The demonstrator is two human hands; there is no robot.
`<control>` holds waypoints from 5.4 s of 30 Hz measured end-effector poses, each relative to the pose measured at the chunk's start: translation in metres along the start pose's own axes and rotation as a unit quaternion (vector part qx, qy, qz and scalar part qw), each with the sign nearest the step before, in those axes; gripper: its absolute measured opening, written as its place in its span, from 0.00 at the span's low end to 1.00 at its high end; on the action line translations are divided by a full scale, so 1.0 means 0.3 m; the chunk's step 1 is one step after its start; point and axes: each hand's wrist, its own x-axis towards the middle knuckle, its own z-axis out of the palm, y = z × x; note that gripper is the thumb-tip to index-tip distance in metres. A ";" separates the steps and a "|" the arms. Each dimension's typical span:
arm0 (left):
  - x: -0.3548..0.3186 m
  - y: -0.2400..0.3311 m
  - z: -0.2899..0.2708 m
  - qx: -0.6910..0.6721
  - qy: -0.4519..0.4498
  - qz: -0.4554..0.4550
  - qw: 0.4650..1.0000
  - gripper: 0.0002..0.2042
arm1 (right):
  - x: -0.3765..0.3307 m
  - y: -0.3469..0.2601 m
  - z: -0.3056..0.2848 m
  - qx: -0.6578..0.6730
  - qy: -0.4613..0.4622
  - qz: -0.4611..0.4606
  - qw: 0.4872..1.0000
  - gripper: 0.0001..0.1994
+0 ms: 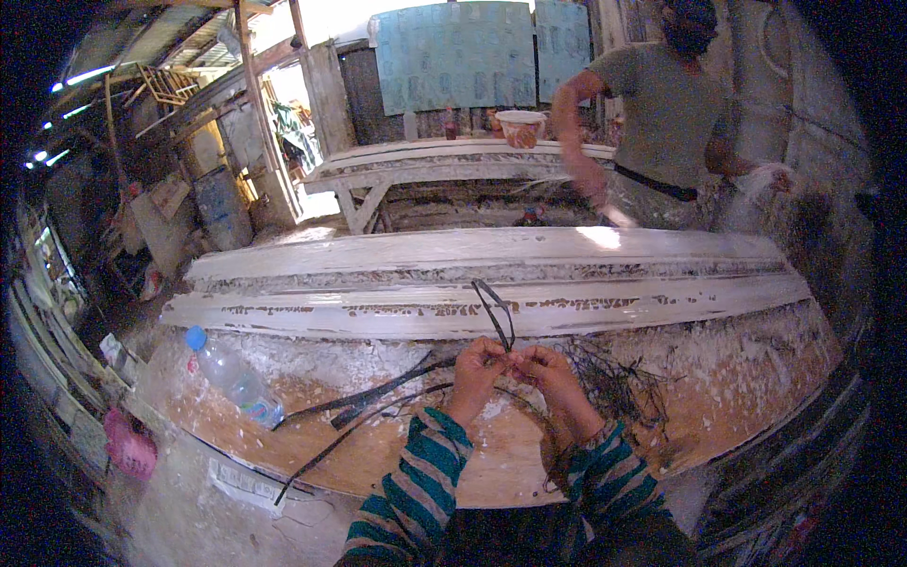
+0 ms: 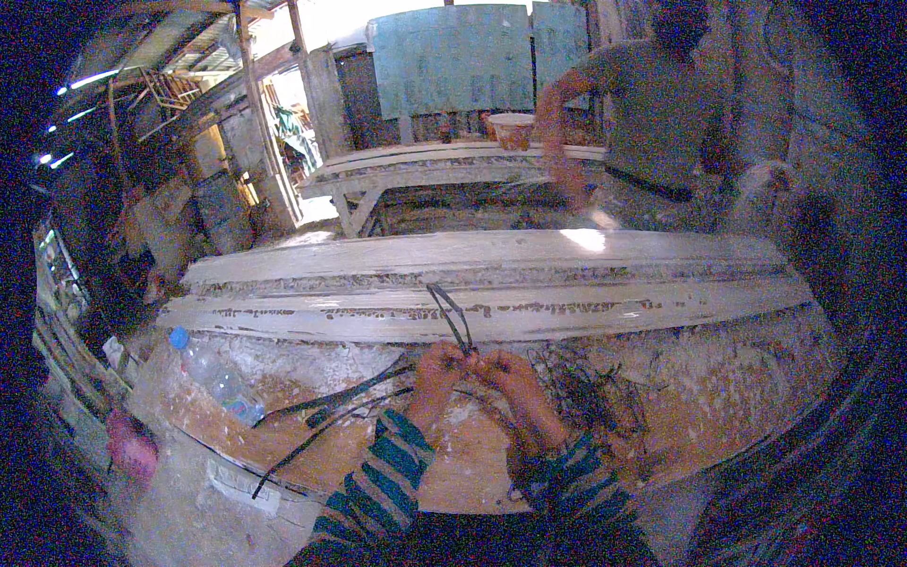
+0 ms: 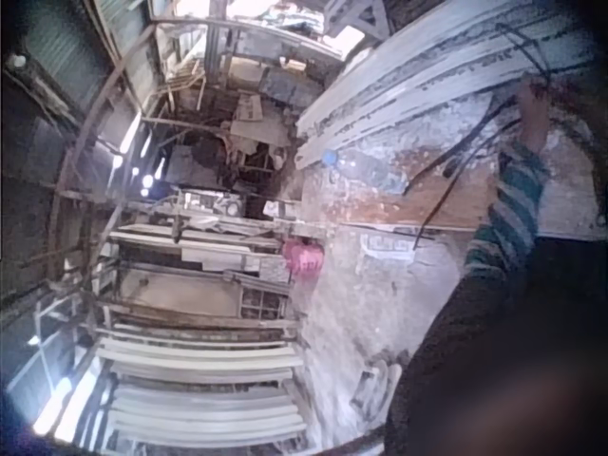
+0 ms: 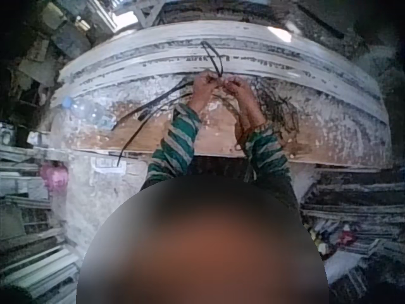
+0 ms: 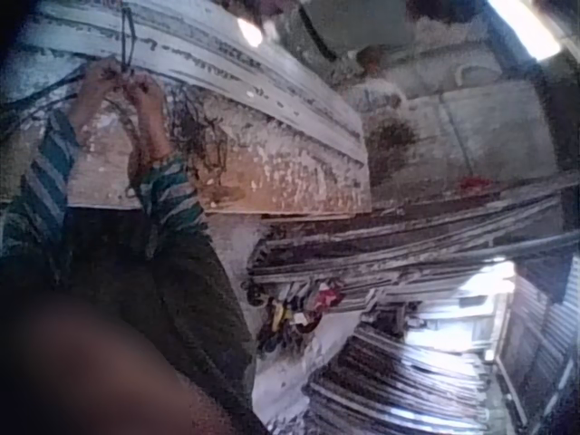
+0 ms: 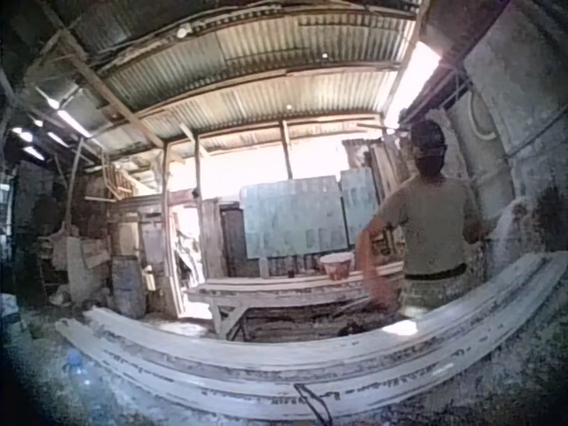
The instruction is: The person repeatedly picks up thin black cables from a pile on the table, folds or twists them, and places them back down. A coworker in the background handles a white fibrous material and a bucket.
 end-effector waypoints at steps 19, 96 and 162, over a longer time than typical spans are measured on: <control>-0.012 0.032 0.014 -0.131 -0.016 -0.159 0.978 0.06 | -0.020 -0.027 0.016 -0.192 0.115 -0.209 0.952 0.01; -0.024 0.019 0.026 0.028 -0.013 0.024 0.999 0.12 | 0.023 0.024 -0.042 -0.072 0.082 -0.128 0.986 0.07; -0.011 -0.029 -0.001 0.108 0.008 0.030 0.994 0.07 | 0.019 0.040 -0.033 -0.101 0.044 -0.083 0.990 0.09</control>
